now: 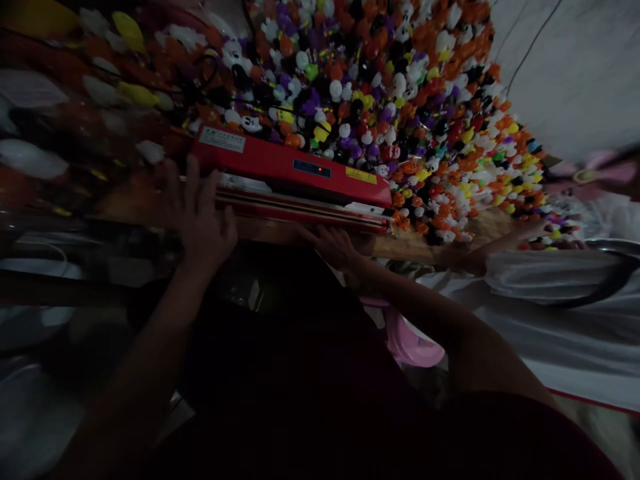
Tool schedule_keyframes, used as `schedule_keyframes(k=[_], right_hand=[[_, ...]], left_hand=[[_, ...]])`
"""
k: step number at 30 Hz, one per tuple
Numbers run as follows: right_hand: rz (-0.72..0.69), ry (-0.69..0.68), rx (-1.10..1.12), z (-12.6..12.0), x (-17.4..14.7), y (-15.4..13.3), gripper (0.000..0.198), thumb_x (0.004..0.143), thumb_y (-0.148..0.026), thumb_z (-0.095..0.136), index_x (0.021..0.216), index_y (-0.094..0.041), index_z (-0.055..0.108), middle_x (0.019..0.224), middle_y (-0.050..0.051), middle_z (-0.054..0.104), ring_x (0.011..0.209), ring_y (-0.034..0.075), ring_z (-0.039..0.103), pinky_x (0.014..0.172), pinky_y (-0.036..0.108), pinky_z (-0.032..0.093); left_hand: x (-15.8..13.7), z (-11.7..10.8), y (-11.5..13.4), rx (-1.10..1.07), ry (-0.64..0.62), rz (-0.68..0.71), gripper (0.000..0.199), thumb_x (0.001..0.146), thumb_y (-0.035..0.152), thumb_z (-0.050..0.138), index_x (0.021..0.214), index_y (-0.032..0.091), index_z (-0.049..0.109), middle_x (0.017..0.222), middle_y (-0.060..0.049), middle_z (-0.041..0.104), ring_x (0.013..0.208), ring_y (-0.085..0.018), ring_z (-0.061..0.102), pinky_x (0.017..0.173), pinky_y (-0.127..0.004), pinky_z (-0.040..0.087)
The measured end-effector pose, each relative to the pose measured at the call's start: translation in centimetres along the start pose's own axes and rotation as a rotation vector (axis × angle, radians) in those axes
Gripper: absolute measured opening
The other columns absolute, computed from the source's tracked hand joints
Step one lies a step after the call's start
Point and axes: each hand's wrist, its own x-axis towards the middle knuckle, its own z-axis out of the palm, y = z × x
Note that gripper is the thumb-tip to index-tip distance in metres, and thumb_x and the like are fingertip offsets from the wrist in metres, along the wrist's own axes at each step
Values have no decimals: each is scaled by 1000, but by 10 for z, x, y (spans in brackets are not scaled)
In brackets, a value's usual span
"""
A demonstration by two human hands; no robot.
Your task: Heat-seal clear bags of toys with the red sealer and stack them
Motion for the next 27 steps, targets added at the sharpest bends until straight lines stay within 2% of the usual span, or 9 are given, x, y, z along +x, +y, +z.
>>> schedule_keyframes(k=[4, 8, 12, 14, 16, 19, 23, 27], right_hand=[[-15, 10, -48, -3, 0, 0, 70, 103, -12, 24, 166, -40, 20, 143, 11, 56, 121, 28, 56, 94, 38, 45], [-45, 43, -71, -4, -2, 1, 74, 99, -9, 26, 166, -39, 18, 135, 14, 59, 110, 28, 60, 82, 37, 42], [-51, 124, -59, -2, 0, 0, 72, 98, -9, 24, 164, -38, 25, 119, 14, 64, 87, 23, 59, 71, 36, 35], [-91, 144, -64, -7, 2, 0, 71, 98, -7, 21, 163, -33, 29, 109, 14, 66, 81, 23, 57, 68, 35, 33], [-165, 153, -101, -13, 4, 0, 69, 97, -5, 21, 161, -25, 33, 103, 15, 66, 80, 23, 56, 67, 35, 32], [-264, 104, -184, -20, 10, 4, 63, 96, -5, 24, 156, -15, 41, 102, 18, 67, 82, 24, 56, 68, 36, 32], [-287, 36, -211, -16, 16, 15, 55, 97, -7, 27, 149, -14, 47, 105, 19, 67, 85, 26, 57, 69, 36, 33], [-283, 9, -193, -10, 14, 24, 54, 97, -8, 32, 149, -13, 47, 114, 20, 67, 89, 27, 59, 68, 37, 39]], left_hand=[[17, 25, 21, 36, -69, 39, 68, 90, 29, 53, 158, 24, 45, 171, -7, 25, 161, -32, -5, 129, -63, -12], [22, 29, 20, 19, -74, 20, 70, 87, 26, 54, 157, 30, 46, 170, 2, 27, 161, -29, -11, 125, -61, -25], [23, 32, 9, 56, -78, 2, 67, 89, 33, 53, 156, 32, 48, 170, 4, 27, 160, -27, -13, 125, -60, -28], [23, 33, 6, 101, -88, -6, 67, 90, 36, 50, 156, 28, 47, 171, 4, 25, 159, -27, -15, 122, -58, -32], [24, 34, 7, 145, -94, -4, 67, 90, 36, 48, 157, 26, 43, 171, 5, 22, 159, -25, -17, 120, -56, -33], [23, 32, 10, 142, -81, 8, 69, 88, 32, 54, 157, 31, 43, 171, 5, 22, 161, -22, -14, 124, -55, -28], [21, 30, 10, 120, -80, 16, 70, 89, 32, 56, 158, 34, 44, 171, 4, 23, 160, -30, -11, 123, -60, -31], [21, 32, 7, 174, -98, 22, 71, 91, 27, 52, 160, 32, 40, 172, 4, 20, 159, -31, -12, 120, -57, -35]])
